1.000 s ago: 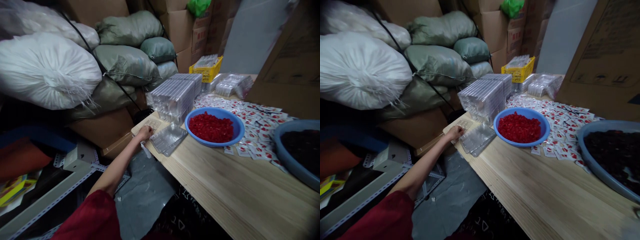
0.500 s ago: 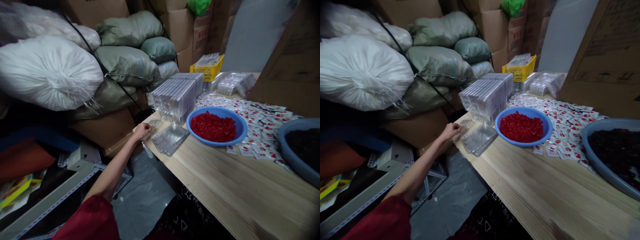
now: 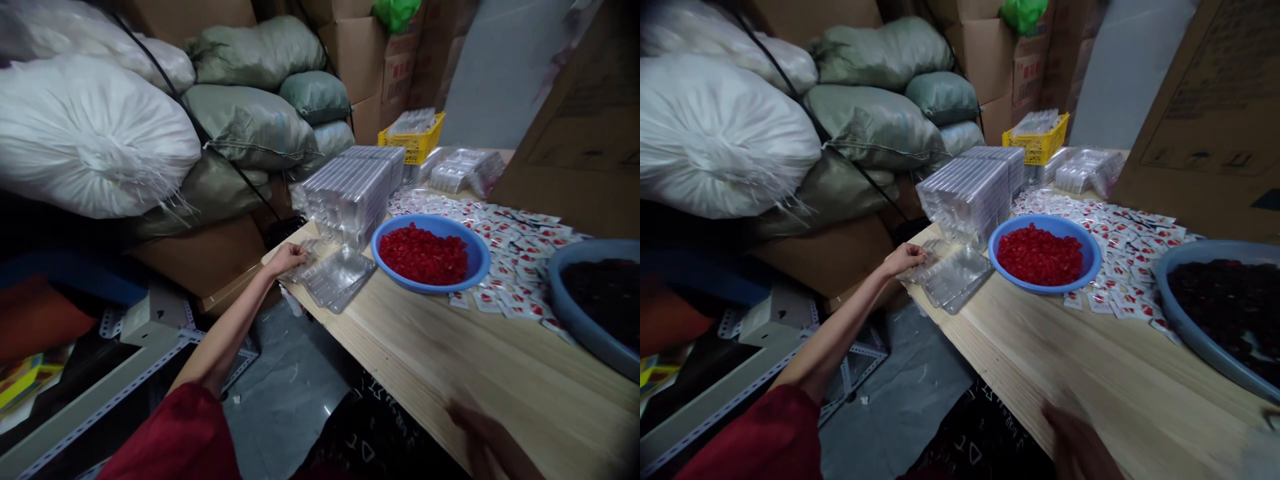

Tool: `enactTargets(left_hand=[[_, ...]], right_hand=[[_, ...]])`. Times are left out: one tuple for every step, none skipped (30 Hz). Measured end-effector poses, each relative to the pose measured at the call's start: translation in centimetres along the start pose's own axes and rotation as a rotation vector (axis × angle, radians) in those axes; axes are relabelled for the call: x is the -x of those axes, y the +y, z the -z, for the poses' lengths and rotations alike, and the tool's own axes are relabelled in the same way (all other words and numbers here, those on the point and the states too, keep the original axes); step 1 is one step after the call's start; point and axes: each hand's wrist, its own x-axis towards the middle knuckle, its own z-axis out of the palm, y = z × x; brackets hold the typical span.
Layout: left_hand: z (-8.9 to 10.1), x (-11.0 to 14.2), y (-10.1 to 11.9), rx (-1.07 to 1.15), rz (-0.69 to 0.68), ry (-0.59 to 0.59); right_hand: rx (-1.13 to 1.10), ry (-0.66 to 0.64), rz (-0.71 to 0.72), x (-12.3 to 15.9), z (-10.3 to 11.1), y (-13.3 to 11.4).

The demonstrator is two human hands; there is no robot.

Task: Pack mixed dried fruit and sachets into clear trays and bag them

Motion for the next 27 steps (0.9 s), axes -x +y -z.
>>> enactTargets(left_hand=[[-0.2, -0.1, -0.1, 0.0, -0.01, -0.017], [-0.2, -0.2, -0.2, -0.005, -0.021, -0.026], [-0.2, -0.3, -0.3, -0.016, -0.034, -0.027], [-0.2, -0.6, -0.3, -0.03, -0.046, -0.02], [0.0, -0.8, -0.4, -0.046, -0.06, -0.009], [0.1, -1.1, -0.5, -0.064, -0.074, 0.002], [0.2, -1.3, -0.6, -0.08, -0.087, 0.011], [0.3, -1.5, -0.7, -0.095, -0.1, 0.015], [0.3, -1.5, -0.9, -0.106, -0.111, 0.014], [0.2, -1.4, -1.1, -0.114, -0.12, 0.006], [0.0, -1.3, -1.3, -0.118, -0.126, -0.005], [-0.2, -1.0, -1.4, -0.117, -0.13, -0.019], [-0.5, -0.6, -1.6, -0.113, -0.132, -0.033], [-0.7, -0.3, -1.8, -0.106, -0.133, -0.048], [-1.0, 0.1, -1.9, -0.096, -0.134, -0.06], [-1.2, 0.4, -2.0, -0.085, -0.134, -0.07], [-1.4, 0.6, -2.2, -0.071, -0.134, -0.077], [-1.6, 0.7, -2.3, -0.057, -0.133, -0.081], [-1.7, 0.7, -2.5, -0.04, -0.131, -0.085], [-1.9, 0.5, -2.7, -0.022, -0.127, -0.09], [-2.0, 0.4, -3.0, -0.003, -0.122, -0.097], [-2.1, 0.1, -3.2, 0.015, -0.115, -0.105], [-2.3, -0.1, -3.5, 0.033, -0.107, -0.113], [-2.4, -0.3, -3.7, 0.048, -0.098, -0.12], [-2.6, -0.5, -4.0, 0.061, -0.09, -0.125], [-2.7, -0.7, -4.2, 0.071, -0.083, -0.129], [-2.8, -0.8, -4.4, 0.078, -0.076, -0.132]], right_hand=[[-0.019, -0.044, 0.055, -1.1, -1.8, -0.3], [-0.04, -0.097, 0.128, -2.5, -4.0, -0.9], [-0.055, -0.185, 0.221, -4.1, -6.4, -1.6], [-0.025, -0.266, 0.316, -5.8, -8.9, -2.4], [0.019, -0.336, 0.404, -7.5, -11.3, -3.1], [0.061, -0.421, 0.475, -9.0, -13.5, -3.7], [0.102, -0.483, 0.518, -10.2, -15.4, -4.1], [0.141, -0.535, 0.54, -11.1, -16.8, -4.2], [0.175, -0.574, 0.542, -11.7, -17.8, -3.9], [0.203, -0.594, 0.53, -12.1, -18.4, -3.5], [0.227, -0.6, 0.512, -12.2, -18.5, -2.8], [0.244, -0.597, 0.493, -12.3, -18.5, -2.1], [0.255, -0.591, 0.478, -12.2, -18.2, -1.5], [0.257, -0.588, 0.469, -12.1, -17.8, -1.0], [0.252, -0.588, 0.465, -12.1, -17.5, -0.7], [0.24, -0.587, 0.464, -12.0, -17.3, -0.7], [0.222, -0.583, 0.465, -12.0, -17.2, -0.9], [0.199, -0.572, 0.469, -12.0, -17.2, -1.2], [0.173, -0.556, 0.474, -12.1, -17.3, -1.7], [0.145, -0.54, 0.477, -12.3, -17.5, -2.3], [0.119, -0.527, 0.479, -12.5, -17.9, -2.8], [0.097, -0.523, 0.482, -12.8, -18.3, -3.3], [0.08, -0.526, 0.484, -13.2, -18.7, -3.8], [0.07, -0.535, 0.483, -13.7, -19.2, -4.2], [0.067, -0.547, 0.479, -14.2, -19.7, -4.5], [0.067, -0.559, 0.472, -14.7, -20.3, -4.7], [0.067, -0.572, 0.463, -15.2, -20.8, -4.9]])
